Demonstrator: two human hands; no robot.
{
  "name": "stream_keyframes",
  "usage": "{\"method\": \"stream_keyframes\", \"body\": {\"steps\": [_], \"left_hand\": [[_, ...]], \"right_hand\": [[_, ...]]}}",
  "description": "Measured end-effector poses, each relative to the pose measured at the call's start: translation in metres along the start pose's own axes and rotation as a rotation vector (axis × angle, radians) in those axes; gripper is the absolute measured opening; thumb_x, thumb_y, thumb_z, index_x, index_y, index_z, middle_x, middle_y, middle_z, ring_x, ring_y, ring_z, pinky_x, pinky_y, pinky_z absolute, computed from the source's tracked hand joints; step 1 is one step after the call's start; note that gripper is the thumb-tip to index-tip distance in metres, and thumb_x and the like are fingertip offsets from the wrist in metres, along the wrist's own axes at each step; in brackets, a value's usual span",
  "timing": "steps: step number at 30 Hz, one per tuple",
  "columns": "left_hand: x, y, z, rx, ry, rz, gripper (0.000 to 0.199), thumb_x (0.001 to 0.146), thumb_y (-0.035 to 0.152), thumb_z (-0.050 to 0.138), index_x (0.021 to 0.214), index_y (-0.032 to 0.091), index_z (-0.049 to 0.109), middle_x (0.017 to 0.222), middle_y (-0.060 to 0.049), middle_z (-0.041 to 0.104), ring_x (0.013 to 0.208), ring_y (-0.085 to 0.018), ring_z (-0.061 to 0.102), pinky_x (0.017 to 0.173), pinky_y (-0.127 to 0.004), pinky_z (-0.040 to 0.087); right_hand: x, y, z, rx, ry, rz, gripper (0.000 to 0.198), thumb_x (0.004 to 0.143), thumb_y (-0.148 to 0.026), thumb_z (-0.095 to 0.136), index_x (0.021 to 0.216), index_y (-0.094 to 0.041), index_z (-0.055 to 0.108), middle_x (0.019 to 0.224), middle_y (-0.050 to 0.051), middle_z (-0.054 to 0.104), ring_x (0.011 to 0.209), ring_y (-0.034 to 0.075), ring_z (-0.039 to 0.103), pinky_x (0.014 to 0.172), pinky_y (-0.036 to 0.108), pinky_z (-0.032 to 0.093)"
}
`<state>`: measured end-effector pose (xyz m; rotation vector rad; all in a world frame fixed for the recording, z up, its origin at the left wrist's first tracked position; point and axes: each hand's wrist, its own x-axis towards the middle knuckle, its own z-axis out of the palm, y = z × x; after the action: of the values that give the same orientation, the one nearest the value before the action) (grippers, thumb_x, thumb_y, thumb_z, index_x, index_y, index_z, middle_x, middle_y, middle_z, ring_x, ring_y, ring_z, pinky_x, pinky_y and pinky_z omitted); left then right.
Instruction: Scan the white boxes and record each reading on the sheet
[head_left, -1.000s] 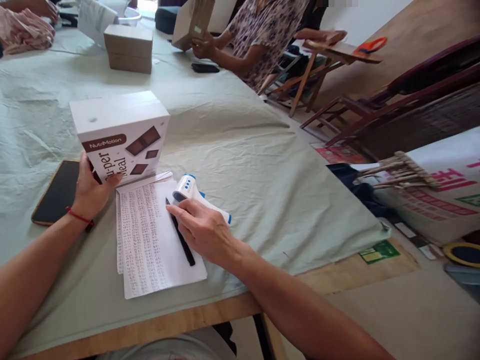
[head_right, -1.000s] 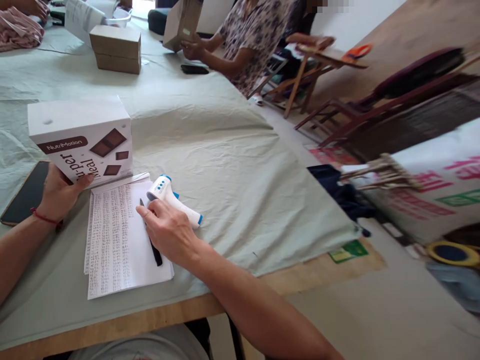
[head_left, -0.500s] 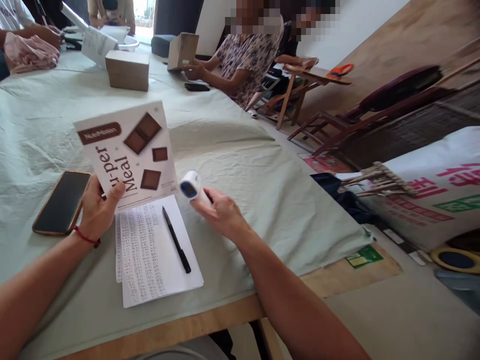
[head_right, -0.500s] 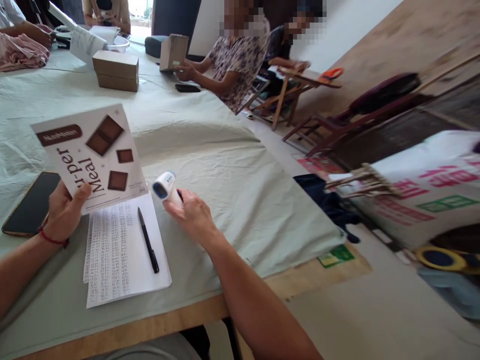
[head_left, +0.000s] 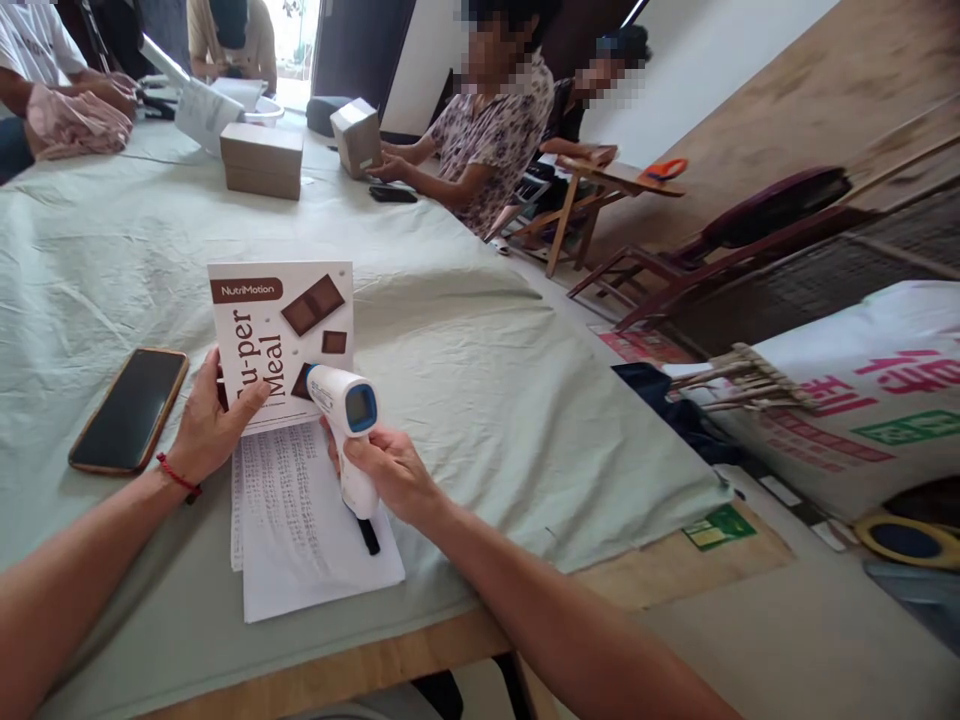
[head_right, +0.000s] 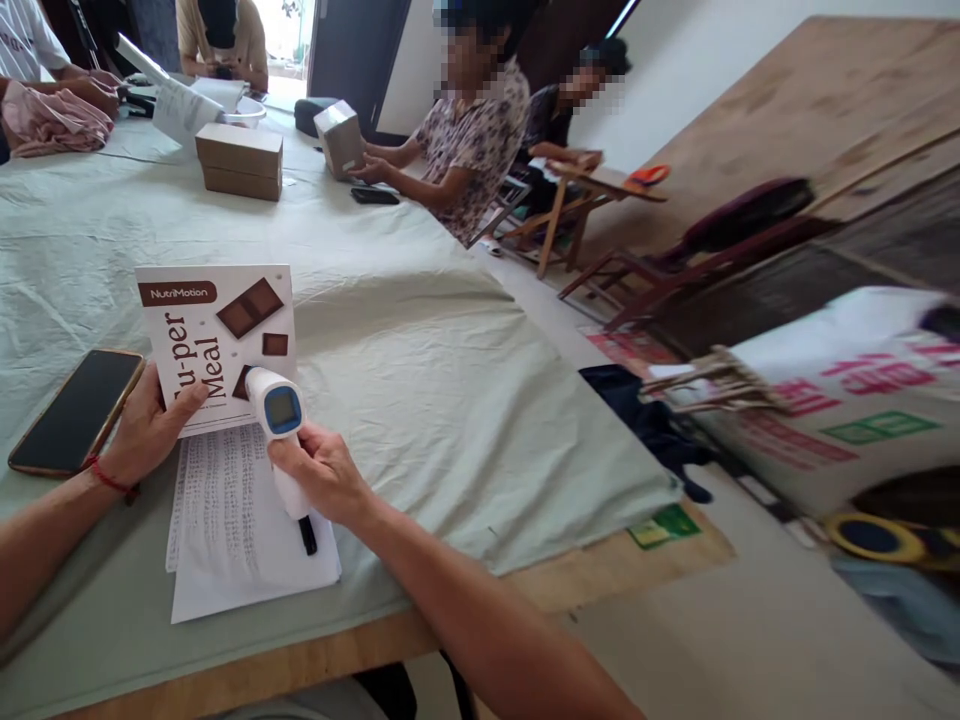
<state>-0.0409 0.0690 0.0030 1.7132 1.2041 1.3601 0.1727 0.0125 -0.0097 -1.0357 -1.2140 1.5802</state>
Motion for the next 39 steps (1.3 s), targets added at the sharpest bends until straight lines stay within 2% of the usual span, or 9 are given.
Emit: {"method": "stream_keyframes", "body": {"steps": [4,11,23,30,33,35,39], "left_hand": [[0.000,-0.001,0.001,0.009,0.004,-0.020,0.038,0.081,0.044,0.069,0.104,0.020,0.051,0.106,-0.007,0.071,0.092,-0.025,0.072,0.078,-0.039,0.063],[0.000,-0.001,0.001,-0.013,-0.010,-0.018,0.038,0.082,0.044,0.069,0.104,0.020,0.050,0.105,-0.007,0.072,0.090,-0.024,0.073,0.075,-0.037,0.064],[0.001,0.000,0.001,-0.024,-0.021,-0.040,0.041,0.080,0.047,0.069,0.104,0.020,0.050,0.106,-0.008,0.072,0.092,-0.025,0.073,0.077,-0.040,0.064],[0.004,0.003,-0.003,-0.024,-0.046,-0.110,0.048,0.073,0.047,0.076,0.105,0.020,0.052,0.107,-0.009,0.073,0.094,-0.028,0.073,0.079,-0.042,0.063],[0.005,0.005,-0.005,-0.028,-0.078,-0.123,0.048,0.073,0.050,0.077,0.102,0.020,0.055,0.108,-0.009,0.073,0.100,-0.029,0.072,0.086,-0.044,0.062],[0.006,0.007,-0.006,-0.001,-0.091,-0.138,0.046,0.074,0.053,0.076,0.101,0.020,0.058,0.108,-0.009,0.074,0.102,-0.030,0.071,0.087,-0.045,0.061],[0.009,0.011,-0.009,0.055,-0.073,-0.143,0.044,0.073,0.051,0.077,0.098,0.019,0.061,0.103,-0.008,0.075,0.095,-0.030,0.072,0.081,-0.044,0.063]], "right_hand": [[0.004,-0.001,0.002,-0.032,-0.012,-0.050,0.041,0.075,-0.057,0.070,0.071,-0.021,0.053,0.061,-0.005,0.042,0.052,0.008,0.033,0.049,0.025,0.026],[0.003,0.004,0.004,-0.056,-0.024,-0.102,0.043,0.077,-0.061,0.068,0.073,-0.021,0.052,0.061,-0.005,0.042,0.053,0.009,0.034,0.050,0.026,0.027],[0.001,0.002,0.005,-0.072,0.002,-0.092,0.044,0.076,-0.061,0.068,0.070,-0.020,0.052,0.062,-0.004,0.043,0.054,0.009,0.033,0.051,0.026,0.028],[0.001,-0.002,0.006,-0.012,-0.072,-0.042,0.047,0.073,-0.065,0.071,0.076,-0.021,0.055,0.065,-0.003,0.046,0.057,0.010,0.037,0.052,0.027,0.030],[0.001,-0.004,0.005,0.030,-0.028,-0.071,0.045,0.070,-0.063,0.073,0.080,-0.021,0.058,0.065,-0.004,0.046,0.056,0.010,0.036,0.053,0.027,0.032],[0.000,-0.007,0.002,0.056,0.048,-0.110,0.045,0.067,-0.061,0.076,0.082,-0.021,0.060,0.066,-0.004,0.047,0.057,0.010,0.037,0.054,0.027,0.034],[-0.001,-0.016,-0.010,0.035,0.212,-0.178,0.044,0.064,-0.059,0.077,0.077,-0.020,0.060,0.068,-0.002,0.050,0.060,0.011,0.040,0.056,0.027,0.034]]}}
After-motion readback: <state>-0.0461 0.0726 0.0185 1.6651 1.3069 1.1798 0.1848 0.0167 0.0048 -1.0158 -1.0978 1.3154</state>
